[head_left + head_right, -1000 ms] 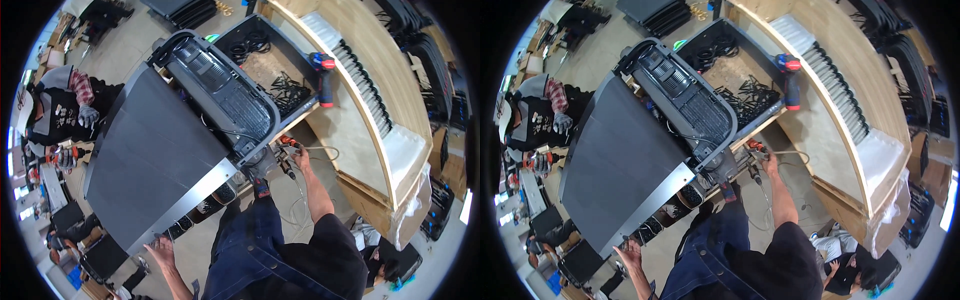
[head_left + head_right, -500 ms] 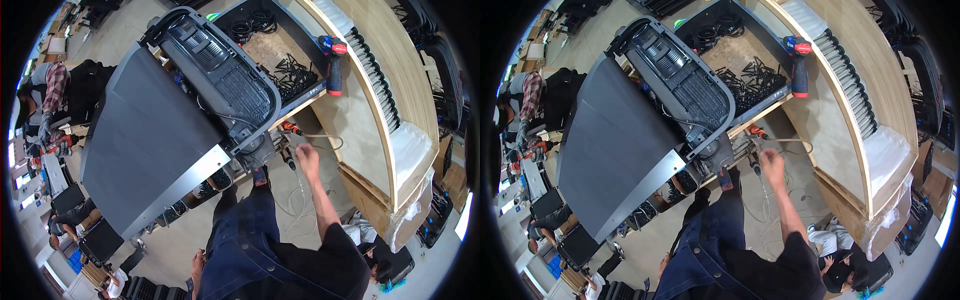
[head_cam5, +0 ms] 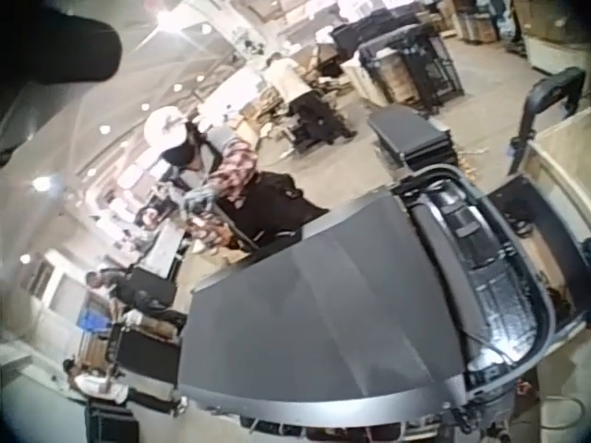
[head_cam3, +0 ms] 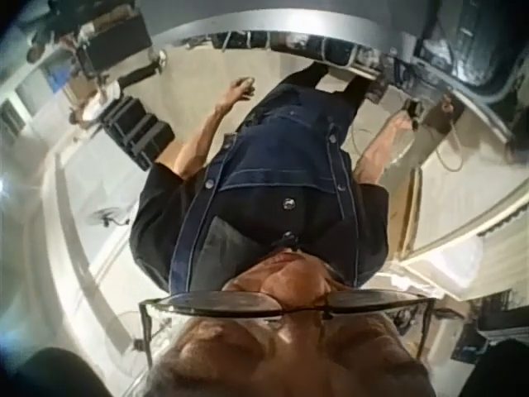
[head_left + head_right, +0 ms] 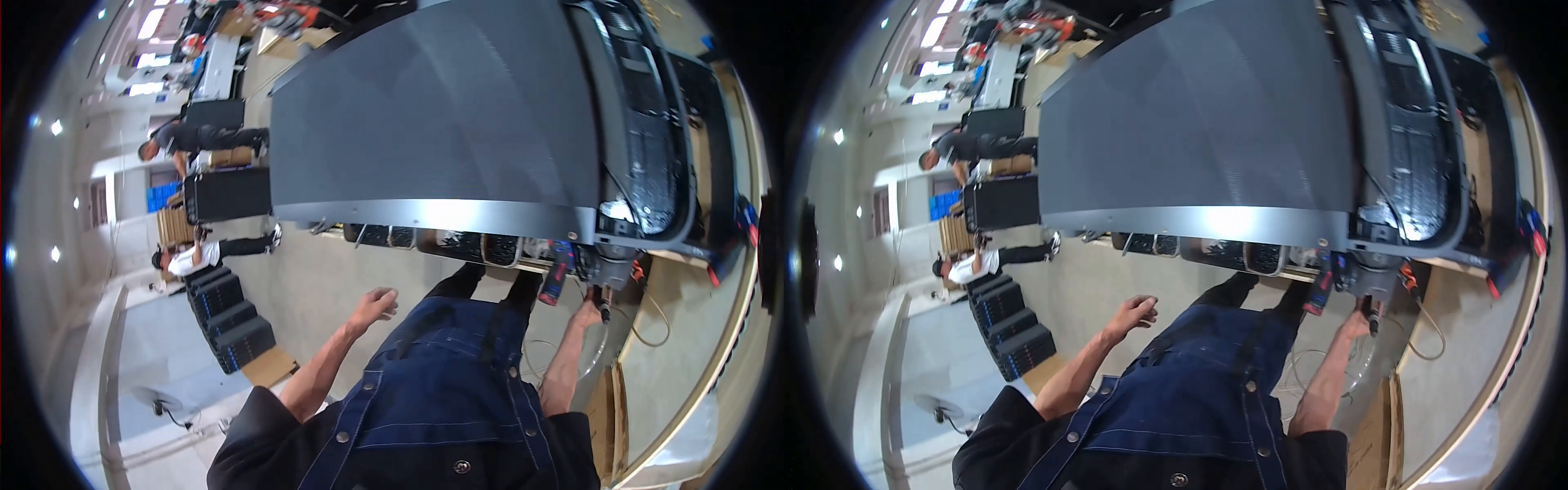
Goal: Assembling various components and panels of a treadmill using power tools on a factory floor.
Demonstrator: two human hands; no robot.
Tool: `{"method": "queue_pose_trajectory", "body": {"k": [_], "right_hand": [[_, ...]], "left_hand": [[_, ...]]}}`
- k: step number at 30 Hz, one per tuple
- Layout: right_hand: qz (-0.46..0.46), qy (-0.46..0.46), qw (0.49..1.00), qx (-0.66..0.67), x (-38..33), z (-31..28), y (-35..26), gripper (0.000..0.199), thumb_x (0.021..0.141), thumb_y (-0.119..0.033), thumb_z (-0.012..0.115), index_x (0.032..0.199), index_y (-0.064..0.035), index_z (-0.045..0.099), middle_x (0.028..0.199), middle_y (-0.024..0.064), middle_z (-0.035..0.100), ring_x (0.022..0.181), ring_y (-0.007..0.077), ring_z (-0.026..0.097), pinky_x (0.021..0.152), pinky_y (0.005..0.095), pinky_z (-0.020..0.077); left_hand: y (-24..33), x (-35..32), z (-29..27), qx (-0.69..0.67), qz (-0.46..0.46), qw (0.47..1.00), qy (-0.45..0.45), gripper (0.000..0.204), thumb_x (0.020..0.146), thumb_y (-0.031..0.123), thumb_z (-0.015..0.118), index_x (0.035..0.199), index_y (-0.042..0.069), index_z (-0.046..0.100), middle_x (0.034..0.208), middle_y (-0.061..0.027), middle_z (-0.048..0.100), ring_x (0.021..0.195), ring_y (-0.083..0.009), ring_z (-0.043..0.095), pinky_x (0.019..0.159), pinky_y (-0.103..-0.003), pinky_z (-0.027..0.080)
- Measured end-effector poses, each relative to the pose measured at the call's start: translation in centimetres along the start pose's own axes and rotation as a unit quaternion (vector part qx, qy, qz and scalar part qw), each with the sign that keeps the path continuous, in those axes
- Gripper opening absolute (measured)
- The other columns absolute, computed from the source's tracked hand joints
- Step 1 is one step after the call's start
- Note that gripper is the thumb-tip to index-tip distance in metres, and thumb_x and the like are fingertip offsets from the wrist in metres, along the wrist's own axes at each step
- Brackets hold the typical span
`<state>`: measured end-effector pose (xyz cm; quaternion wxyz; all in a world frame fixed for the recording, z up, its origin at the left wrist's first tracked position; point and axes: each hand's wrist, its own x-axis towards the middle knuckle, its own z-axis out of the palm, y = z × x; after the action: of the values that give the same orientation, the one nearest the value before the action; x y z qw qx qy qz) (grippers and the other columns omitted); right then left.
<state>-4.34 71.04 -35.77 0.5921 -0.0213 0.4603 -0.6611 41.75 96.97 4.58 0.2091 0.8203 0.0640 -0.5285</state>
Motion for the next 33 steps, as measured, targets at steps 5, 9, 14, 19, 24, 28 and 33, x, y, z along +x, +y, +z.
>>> {"method": "queue_pose_trajectory", "body": {"k": [5, 9, 14, 19, 24, 28, 33], "right_hand": [[-0.074, -0.008, 0.818, -0.570, -7.4, 11.7, -4.2, 0.036, 0.080, -0.008, 0.079, 0.110, 0.0104, 0.069, 0.108, 0.0113, 0.072, 0.096, 0.0204, 0.066, 0.090, 0.0334, 0.0517], [-0.036, 0.075, 0.741, -0.666, -13.9, 13.6, -12.9, 0.051, 0.078, -0.028, 0.085, 0.107, 0.0110, 0.071, 0.105, 0.0103, 0.072, 0.091, 0.0180, 0.066, 0.086, 0.0339, 0.0533], [-0.043, -0.005, 0.889, -0.457, -23.4, 17.2, -21.9, 0.043, 0.094, -0.027, 0.070, 0.120, 0.0035, 0.057, 0.110, 0.0109, 0.064, 0.096, 0.0235, 0.066, 0.090, 0.0395, 0.0553], [-0.067, -0.096, 0.957, -0.266, -32.2, 29.2, -21.0, 0.049, 0.100, -0.048, 0.054, 0.109, -0.0001, 0.058, 0.098, 0.0139, 0.067, 0.093, 0.0279, 0.068, 0.094, 0.0449, 0.0551], [0.052, -0.169, 0.957, -0.230, -34.5, 33.3, -19.2, 0.058, 0.103, -0.051, 0.046, 0.123, 0.0025, 0.055, 0.099, 0.0094, 0.064, 0.076, 0.0184, 0.060, 0.072, 0.0321, 0.0560], [0.094, -0.126, 0.947, -0.279, -34.6, 32.1, -19.3, 0.057, 0.104, -0.048, 0.044, 0.133, 0.0007, 0.050, 0.103, 0.0092, 0.065, 0.074, 0.0209, 0.063, 0.068, 0.0357, 0.0584], [0.035, -0.161, 0.960, -0.227, -34.5, 27.2, -22.7, 0.035, 0.105, -0.023, 0.038, 0.132, -0.0039, 0.051, 0.113, 0.0140, 0.067, 0.072, 0.0258, 0.066, 0.069, 0.0396, 0.0610]], "left_hand": [[-1.9, 4.5, -4.3, 0.016, 0.025, 0.999, 0.017, 0.053, 0.096, 0.048, 0.062, 0.126, 0.004, 0.061, 0.099, -0.0059, 0.066, 0.088, -0.0157, 0.065, 0.078, -0.033, 0.055], [-3.3, 11.6, -7.9, 0.007, 0.025, 0.996, 0.080, 0.050, 0.093, 0.046, 0.065, 0.116, 0.002, 0.067, 0.092, -0.0078, 0.069, 0.083, -0.0173, 0.067, 0.076, -0.033, 0.055], [-7.4, 21.0, -13.0, 0.073, 0.144, 0.956, 0.244, 0.041, 0.089, 0.038, 0.069, 0.111, 0.003, 0.070, 0.093, -0.0166, 0.073, 0.086, -0.0282, 0.071, 0.078, -0.038, 0.055], [-6.4, 23.5, -15.5, 0.076, 0.213, 0.907, 0.355, 0.016, 0.086, 0.019, 0.070, 0.097, 0.008, 0.067, 0.099, -0.0151, 0.066, 0.091, -0.0360, 0.066, 0.080, -0.046, 0.053], [-6.5, 28.6, -17.8, -0.048, 0.197, 0.930, 0.308, 0.015, 0.084, 0.003, 0.061, 0.098, 0.007, 0.064, 0.100, -0.0159, 0.063, 0.087, -0.0346, 0.062, 0.076, -0.045, 0.052], [-6.8, 29.5, -18.5, 0.060, 0.239, 0.901, 0.358, 0.023, 0.087, 0.011, 0.063, 0.109, 0.005, 0.062, 0.106, -0.0195, 0.063, 0.097, -0.0422, 0.063, 0.081, -0.050, 0.051], [-6.1, 31.8, -17.9, 0.154, 0.291, 0.890, 0.316, 0.030, 0.090, 0.019, 0.061, 0.118, 0.007, 0.062, 0.111, -0.0225, 0.066, 0.100, -0.0441, 0.064, 0.085, -0.054, 0.052]]}}
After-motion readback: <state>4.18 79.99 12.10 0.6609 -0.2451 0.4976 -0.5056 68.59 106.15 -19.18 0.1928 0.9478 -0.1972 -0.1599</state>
